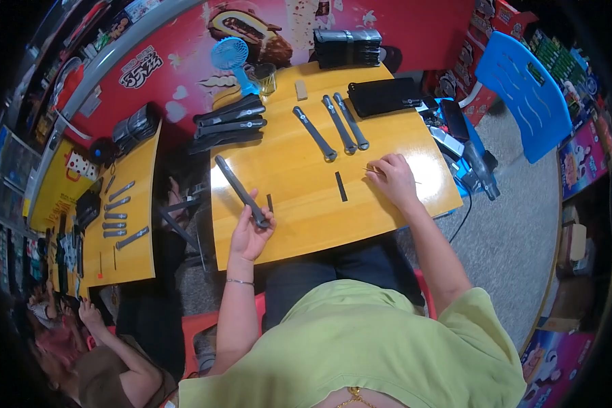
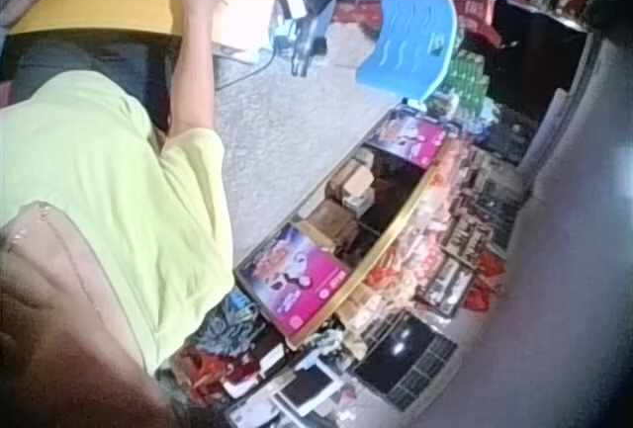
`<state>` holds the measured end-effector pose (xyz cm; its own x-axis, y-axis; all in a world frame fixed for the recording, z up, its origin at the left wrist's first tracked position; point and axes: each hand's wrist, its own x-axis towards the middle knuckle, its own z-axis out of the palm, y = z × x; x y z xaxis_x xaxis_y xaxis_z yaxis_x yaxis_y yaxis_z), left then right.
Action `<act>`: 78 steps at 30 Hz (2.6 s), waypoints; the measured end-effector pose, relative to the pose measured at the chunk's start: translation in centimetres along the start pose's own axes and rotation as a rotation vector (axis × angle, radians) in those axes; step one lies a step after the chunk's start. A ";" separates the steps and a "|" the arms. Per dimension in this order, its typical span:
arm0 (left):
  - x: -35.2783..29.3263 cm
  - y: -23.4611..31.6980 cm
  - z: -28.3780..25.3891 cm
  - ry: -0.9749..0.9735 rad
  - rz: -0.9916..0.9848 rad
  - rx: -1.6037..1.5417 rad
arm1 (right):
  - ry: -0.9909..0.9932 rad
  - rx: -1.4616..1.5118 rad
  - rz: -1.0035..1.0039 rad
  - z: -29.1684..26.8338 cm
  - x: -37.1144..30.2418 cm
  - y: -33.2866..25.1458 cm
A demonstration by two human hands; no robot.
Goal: Assembling leather straps by inserting and securing metal hardware into pre-punched holes.
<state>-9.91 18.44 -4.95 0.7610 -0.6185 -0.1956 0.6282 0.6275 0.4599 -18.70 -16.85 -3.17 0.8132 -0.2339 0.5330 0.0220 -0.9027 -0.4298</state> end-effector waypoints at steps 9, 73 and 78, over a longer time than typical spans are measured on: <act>0.0 -0.2 -0.7 -0.077 -0.021 -0.016 | -0.315 0.901 -0.198 -7.1 0.9 -16.5; 0.3 -0.6 0.3 0.077 0.047 0.011 | -0.242 0.176 -0.257 0.5 16.1 -5.9; 0.3 -0.1 0.3 0.074 0.051 -0.013 | -0.393 -0.191 -0.215 -2.3 19.4 3.4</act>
<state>-9.74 18.04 -4.77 0.8015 -0.5493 -0.2364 0.5903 0.6637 0.4594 -4.17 -25.27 7.37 0.9609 0.0863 0.2633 0.1365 -0.9744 -0.1788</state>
